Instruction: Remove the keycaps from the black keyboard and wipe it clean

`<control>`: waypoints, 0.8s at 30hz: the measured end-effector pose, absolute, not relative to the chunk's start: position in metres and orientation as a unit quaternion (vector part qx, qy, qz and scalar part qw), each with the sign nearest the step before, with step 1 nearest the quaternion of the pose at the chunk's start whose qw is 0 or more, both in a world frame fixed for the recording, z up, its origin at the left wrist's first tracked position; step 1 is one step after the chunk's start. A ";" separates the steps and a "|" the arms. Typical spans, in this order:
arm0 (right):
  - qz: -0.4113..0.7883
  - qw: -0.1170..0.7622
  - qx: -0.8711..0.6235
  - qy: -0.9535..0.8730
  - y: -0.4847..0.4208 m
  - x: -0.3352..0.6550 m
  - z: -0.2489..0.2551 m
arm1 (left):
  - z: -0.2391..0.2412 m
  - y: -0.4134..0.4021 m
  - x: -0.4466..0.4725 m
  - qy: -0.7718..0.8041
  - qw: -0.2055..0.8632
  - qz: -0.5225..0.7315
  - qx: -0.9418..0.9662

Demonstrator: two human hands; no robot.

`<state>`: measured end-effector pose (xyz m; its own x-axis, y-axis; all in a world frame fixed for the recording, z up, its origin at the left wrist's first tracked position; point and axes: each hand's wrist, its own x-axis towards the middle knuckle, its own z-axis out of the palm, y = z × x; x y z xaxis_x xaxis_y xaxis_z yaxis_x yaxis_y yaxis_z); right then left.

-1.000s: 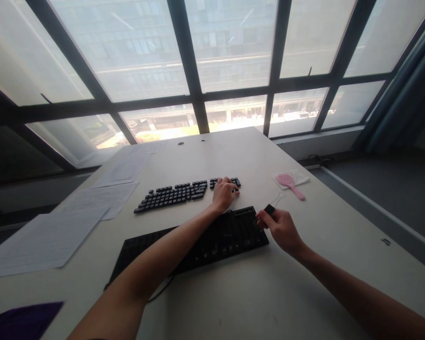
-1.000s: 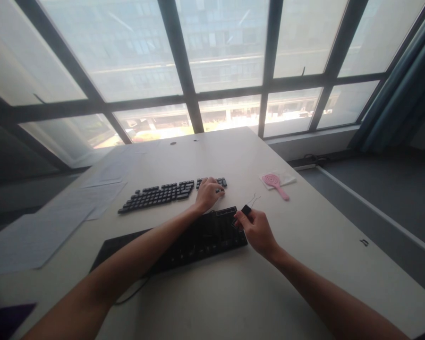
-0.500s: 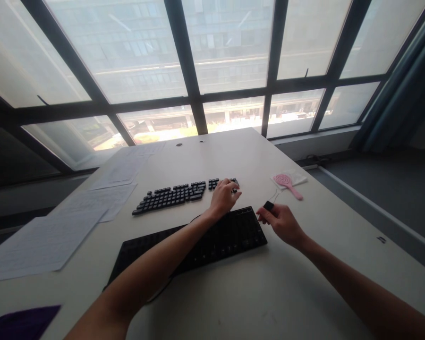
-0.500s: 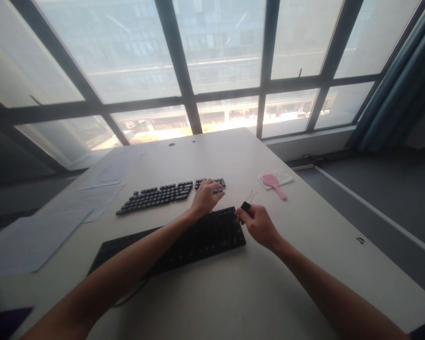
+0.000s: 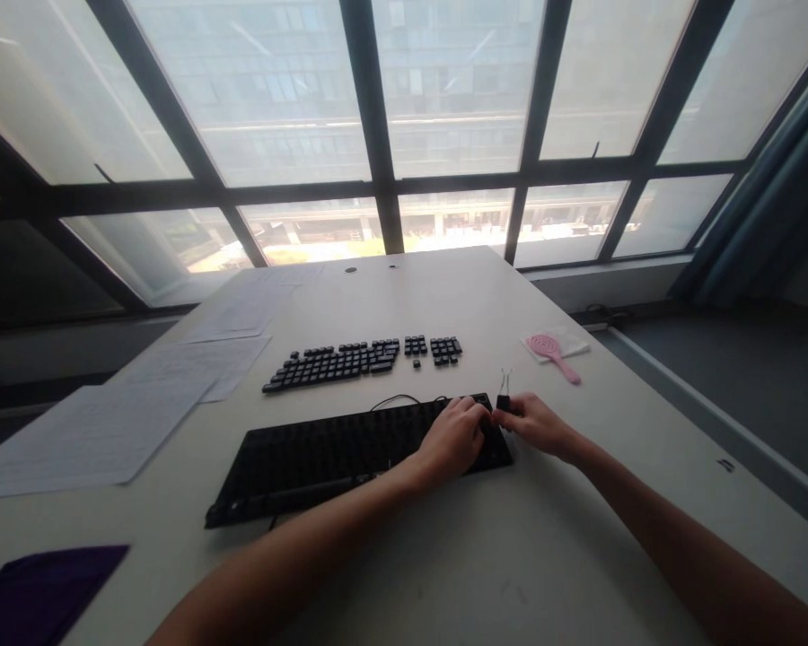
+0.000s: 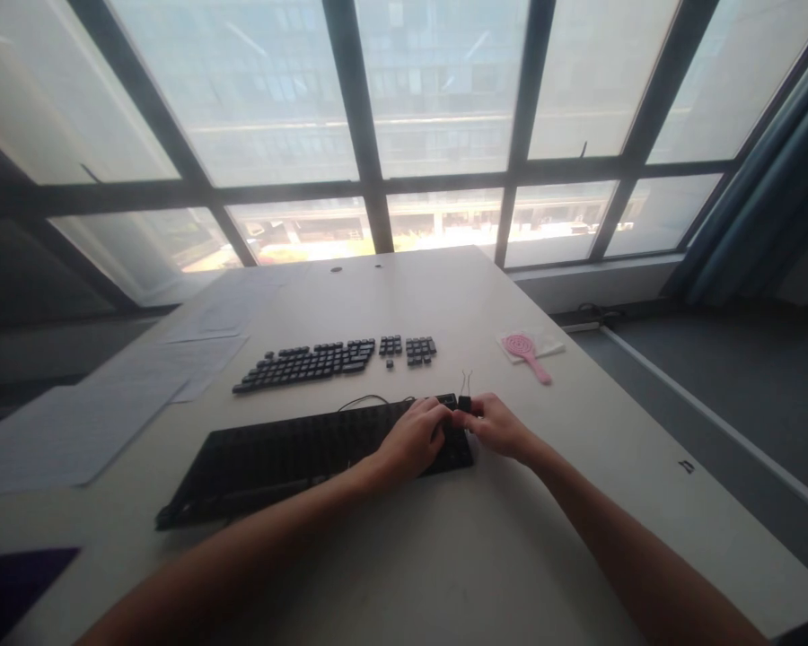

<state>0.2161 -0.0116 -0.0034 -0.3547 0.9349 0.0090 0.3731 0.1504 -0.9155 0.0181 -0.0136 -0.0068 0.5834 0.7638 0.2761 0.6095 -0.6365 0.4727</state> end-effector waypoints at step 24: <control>0.296 0.309 -0.404 -0.809 -0.041 0.223 0.000 | 0.001 -0.020 0.014 0.360 0.182 0.230 0.885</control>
<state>0.2234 -0.0408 0.0004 -0.4828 0.8358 0.2616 0.4702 0.4994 -0.7277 0.0141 -0.0204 0.0006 0.6342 0.7221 0.2761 0.5542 -0.6737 0.4889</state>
